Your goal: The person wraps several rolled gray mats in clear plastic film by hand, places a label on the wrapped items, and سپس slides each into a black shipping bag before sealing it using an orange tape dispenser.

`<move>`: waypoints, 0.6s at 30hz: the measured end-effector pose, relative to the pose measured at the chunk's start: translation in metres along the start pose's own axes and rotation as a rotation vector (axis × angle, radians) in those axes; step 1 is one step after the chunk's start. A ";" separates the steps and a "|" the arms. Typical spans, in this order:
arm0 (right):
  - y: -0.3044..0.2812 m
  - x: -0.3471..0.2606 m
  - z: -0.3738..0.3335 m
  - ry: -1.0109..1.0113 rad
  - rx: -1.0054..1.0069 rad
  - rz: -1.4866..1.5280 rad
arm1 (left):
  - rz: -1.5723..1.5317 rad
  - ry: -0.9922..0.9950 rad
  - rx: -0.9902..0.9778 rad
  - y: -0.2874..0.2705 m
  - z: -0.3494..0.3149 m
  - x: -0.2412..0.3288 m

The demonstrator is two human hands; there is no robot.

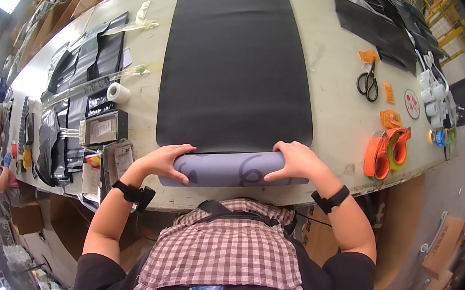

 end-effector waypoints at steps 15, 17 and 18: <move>0.013 -0.011 -0.002 -0.208 -0.082 -0.254 | 0.263 0.191 -0.104 0.030 0.025 0.037; 0.011 -0.006 0.004 -0.188 -0.083 -0.237 | 0.050 0.119 -0.147 0.038 0.042 0.034; 0.010 -0.003 0.006 -0.170 -0.080 -0.218 | -0.005 -0.018 -0.099 0.032 0.049 0.024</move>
Point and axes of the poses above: each hand's wrist, its own z-axis towards the middle knuckle, its own y-axis out of the palm, x = y × z, the point moved 10 cm from there along z, towards the middle knuckle, and after that the axes turned 15 degrees about x, right-handed, at the moved point
